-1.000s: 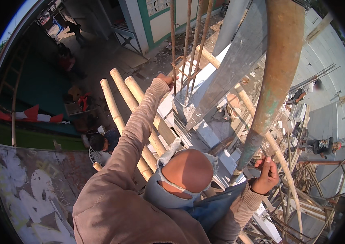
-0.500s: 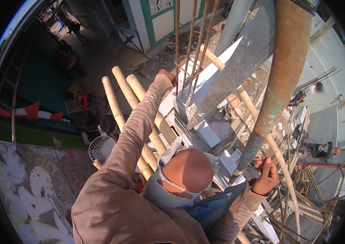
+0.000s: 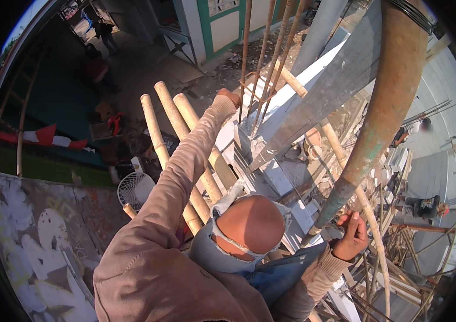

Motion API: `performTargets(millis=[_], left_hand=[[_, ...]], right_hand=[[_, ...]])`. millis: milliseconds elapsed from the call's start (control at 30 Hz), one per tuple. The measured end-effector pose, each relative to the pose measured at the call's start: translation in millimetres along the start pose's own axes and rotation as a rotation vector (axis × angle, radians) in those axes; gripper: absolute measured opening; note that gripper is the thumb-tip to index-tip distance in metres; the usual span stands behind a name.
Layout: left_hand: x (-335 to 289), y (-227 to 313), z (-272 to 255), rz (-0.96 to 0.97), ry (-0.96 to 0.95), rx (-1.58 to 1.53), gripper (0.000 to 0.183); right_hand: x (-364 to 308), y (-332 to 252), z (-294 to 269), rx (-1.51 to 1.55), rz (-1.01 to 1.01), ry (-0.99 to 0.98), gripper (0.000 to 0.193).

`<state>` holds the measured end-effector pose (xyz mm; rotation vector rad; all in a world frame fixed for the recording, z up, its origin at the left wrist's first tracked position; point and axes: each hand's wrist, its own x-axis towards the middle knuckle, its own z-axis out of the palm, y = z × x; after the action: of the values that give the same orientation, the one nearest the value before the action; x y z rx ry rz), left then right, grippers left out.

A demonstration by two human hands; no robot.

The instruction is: The person assembles a bamboo scaffold at a construction site by tying bamboo poles and metal framing components together using wire.

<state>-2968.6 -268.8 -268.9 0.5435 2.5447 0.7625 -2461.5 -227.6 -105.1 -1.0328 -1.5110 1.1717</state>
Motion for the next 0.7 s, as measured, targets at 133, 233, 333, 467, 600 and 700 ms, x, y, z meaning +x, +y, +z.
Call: performTargets(millis=[133, 233, 333, 467, 600, 700], left_hand=[[-1.5, -0.3, -1.3, -0.097, 0.027, -0.126, 0.026], [-4.8, -0.7, -0.7, -0.076, 0.047, -0.142, 0.026], [-7.9, 4.0, 1.0, -0.047, 0.013, -0.139, 0.029], [10.9, -24.5, -3.0, -0.107, 0.034, -0.092, 0.032], [-9.8, 12.3, 3.8, -0.125, 0.015, -0.201, 0.034], [-22.7, 6.1, -6.4, -0.061, 0.002, -0.23, 0.037]], right_hand=[[0.8, 1.5, 2.1, 0.002, 0.005, -0.008, 0.029], [1.2, 2.9, 1.2, 0.017, 0.011, -0.004, 0.029], [1.6, 2.4, -0.4, -0.001, 0.005, 0.007, 0.029], [-0.1, 3.6, 6.5, 0.016, 0.019, -0.043, 0.029], [3.4, 4.6, -3.1, -0.021, 0.013, -0.012, 0.029], [2.9, 6.0, -1.4, -0.013, 0.0, -0.025, 0.029]])
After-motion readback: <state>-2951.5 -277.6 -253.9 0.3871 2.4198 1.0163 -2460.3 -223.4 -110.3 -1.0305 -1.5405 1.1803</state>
